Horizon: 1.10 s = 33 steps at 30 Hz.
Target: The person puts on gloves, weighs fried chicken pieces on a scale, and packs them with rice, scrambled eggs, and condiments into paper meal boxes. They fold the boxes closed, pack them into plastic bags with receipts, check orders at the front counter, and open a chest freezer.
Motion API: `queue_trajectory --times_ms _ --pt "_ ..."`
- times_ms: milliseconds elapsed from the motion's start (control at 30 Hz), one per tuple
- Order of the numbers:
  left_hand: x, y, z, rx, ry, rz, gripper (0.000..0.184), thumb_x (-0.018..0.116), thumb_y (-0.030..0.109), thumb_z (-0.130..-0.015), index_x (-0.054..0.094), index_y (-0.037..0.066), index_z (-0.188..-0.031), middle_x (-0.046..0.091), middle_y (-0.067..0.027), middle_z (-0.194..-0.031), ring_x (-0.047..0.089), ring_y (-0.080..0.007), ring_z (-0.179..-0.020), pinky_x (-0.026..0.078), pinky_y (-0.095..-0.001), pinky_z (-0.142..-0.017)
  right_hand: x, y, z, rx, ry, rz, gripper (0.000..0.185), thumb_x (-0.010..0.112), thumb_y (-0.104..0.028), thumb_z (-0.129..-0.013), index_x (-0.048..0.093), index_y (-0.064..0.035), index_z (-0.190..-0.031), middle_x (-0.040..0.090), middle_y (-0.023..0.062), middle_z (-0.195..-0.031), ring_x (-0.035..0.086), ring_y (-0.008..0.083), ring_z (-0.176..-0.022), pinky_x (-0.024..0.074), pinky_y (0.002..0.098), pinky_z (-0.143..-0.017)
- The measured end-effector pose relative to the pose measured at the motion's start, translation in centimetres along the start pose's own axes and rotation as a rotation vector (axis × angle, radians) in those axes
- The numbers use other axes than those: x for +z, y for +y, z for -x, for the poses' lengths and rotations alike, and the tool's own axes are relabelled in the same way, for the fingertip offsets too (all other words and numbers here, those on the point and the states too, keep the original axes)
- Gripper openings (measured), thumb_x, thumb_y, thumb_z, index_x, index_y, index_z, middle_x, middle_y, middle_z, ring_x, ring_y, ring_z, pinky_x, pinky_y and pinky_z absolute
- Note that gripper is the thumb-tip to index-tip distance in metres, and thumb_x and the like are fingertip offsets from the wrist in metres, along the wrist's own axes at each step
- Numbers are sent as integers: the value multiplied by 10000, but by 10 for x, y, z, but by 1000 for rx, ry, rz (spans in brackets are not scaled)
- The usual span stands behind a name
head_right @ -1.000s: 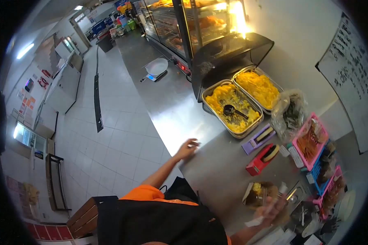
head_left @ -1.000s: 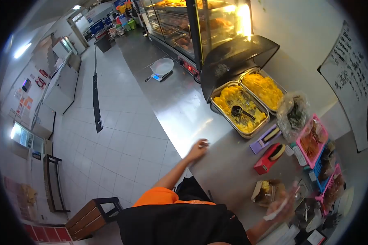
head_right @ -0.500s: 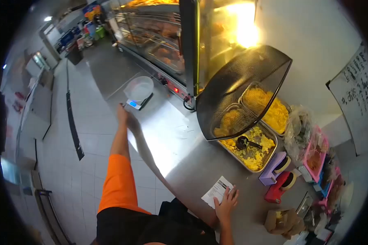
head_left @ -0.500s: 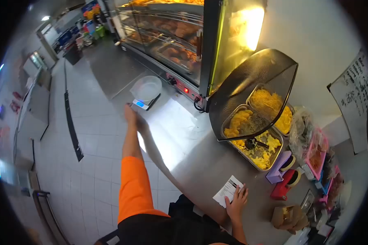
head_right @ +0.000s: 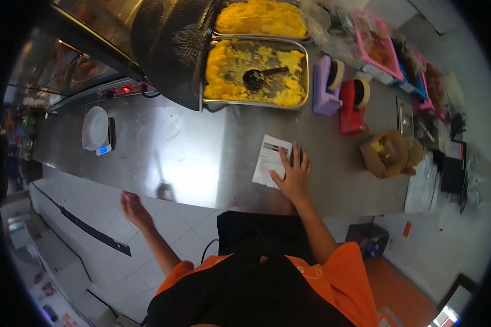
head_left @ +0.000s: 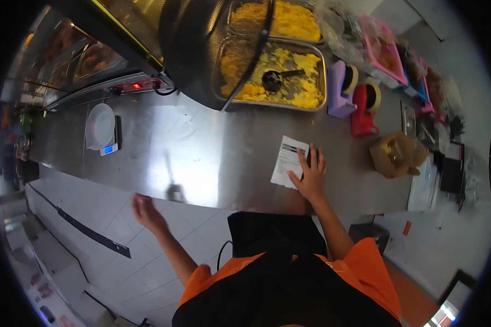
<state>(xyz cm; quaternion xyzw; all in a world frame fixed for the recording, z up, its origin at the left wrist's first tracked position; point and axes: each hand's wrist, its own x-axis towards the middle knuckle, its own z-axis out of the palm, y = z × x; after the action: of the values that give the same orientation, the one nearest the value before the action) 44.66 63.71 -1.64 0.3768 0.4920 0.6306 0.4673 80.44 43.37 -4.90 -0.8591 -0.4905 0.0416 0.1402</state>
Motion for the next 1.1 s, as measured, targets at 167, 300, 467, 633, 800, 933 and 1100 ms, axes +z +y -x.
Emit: queue_trajectory --times_ms 167,300,467,633,800,933,1100 --pt "53 -5 125 -286 -140 2 278 581 -9 -721 353 117 -627 351 30 -600 341 -52 -535 296 -186 -482 -6 -1 -2 -5 1 -54 802 629 -518 -581 374 -155 -1250 161 103 -1374 136 372 -1221 181 533 -905" --pt "129 5 154 -399 -392 56 254 519 -16 -768 324 94 -647 343 29 -602 318 -47 -503 268 -192 -438 -5 2 -2 -8 -7 -99 857 641 -549 -540 367 -152 -1247 164 85 -1376 132 346 -1231 156 515 -920" --pt "175 -29 148 55 -987 -297 67 450 14 -794 505 -11 -823 536 -100 -772 531 -150 -669 418 -247 -623 -7 3 -2 9 -12 -111 892 644 -561 -519 347 -161 -1259 171 80 -1373 142 319 -1236 146 486 -931" --pt "189 -30 160 74 -1028 -435 75 437 -21 -775 512 -18 -773 541 -118 -780 540 -180 -656 423 -254 -593 -10 3 -3 21 -26 -131 901 648 -565 -512 346 -162 -1259 173 72 -1374 148 309 -1238 146 479 -931" --pt "186 -28 165 116 -1023 -509 77 447 -53 -735 506 -23 -774 536 -136 -796 551 -226 -709 433 -289 -633 -8 5 -2 21 -15 -143 915 646 -580 -504 345 -163 -1260 174 67 -1374 140 309 -1244 141 476 -935" --pt "195 -30 177 82 -1222 -407 106 455 -56 -724 509 -20 -809 536 -148 -834 544 -259 -759 431 -304 -671 -6 5 -1 18 4 -137 944 641 -608 -490 336 -164 -1265 172 62 -1374 134 310 -1247 135 481 -937" --pt "183 -40 170 14 -1045 -373 83 450 -22 -766 524 -13 -801 550 -121 -776 553 -206 -680 428 -270 -607 -10 5 -1 24 -39 -145 961 640 -621 -479 332 -164 -1266 166 62 -1375 134 311 -1247 134 481 -940"
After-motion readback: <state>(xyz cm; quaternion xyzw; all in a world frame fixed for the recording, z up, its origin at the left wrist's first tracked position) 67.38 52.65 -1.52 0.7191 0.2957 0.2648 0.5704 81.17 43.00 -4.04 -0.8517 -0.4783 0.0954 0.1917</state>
